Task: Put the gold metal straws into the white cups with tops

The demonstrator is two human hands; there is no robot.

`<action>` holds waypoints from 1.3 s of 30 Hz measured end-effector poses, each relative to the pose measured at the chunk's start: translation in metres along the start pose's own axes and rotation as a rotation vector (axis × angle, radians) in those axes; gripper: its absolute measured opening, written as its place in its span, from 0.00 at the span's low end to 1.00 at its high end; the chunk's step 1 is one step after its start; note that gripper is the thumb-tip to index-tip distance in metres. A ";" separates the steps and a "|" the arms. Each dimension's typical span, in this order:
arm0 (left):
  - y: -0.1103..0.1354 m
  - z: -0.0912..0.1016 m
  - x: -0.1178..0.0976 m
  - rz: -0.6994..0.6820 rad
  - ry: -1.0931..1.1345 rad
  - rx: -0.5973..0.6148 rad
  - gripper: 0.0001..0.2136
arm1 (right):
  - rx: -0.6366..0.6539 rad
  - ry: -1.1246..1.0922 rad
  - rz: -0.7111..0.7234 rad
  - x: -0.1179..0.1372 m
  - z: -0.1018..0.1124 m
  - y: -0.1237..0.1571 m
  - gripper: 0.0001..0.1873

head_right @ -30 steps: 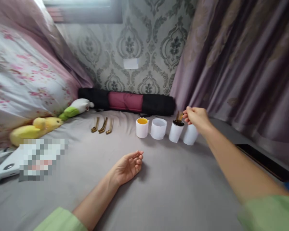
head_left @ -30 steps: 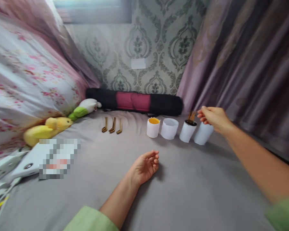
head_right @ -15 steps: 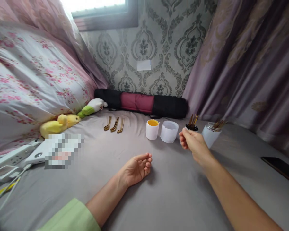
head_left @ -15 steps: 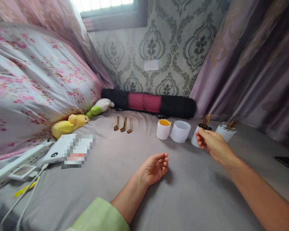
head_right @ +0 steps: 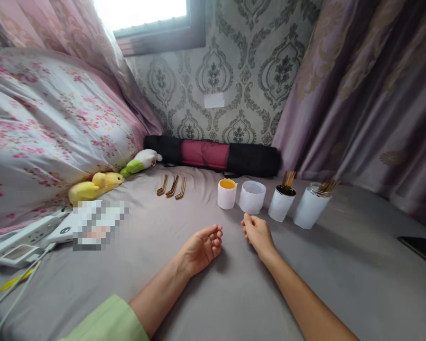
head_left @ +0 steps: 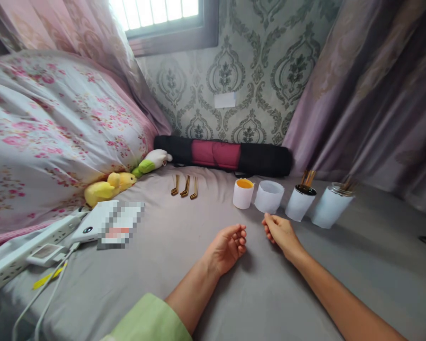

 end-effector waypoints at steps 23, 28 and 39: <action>-0.022 -0.006 -0.034 0.001 -0.400 -0.178 0.04 | -0.125 0.366 0.280 -0.015 0.001 -0.002 0.23; -0.036 -0.006 -0.055 -0.038 -0.472 -0.262 0.02 | -0.106 0.353 0.312 -0.014 0.002 -0.001 0.25; -0.049 0.007 -0.067 -0.115 -0.641 -0.389 0.02 | -0.127 0.371 0.326 -0.016 0.000 -0.002 0.24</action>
Point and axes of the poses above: each hand's wrist, its own y-axis away from the middle knuckle, its own z-axis out of the back of the hand, x = y × z, the point moved 1 cm from there along -y, towards the middle knuckle, and after that the axes turned 2 degrees about x, right-handed, at the moved point
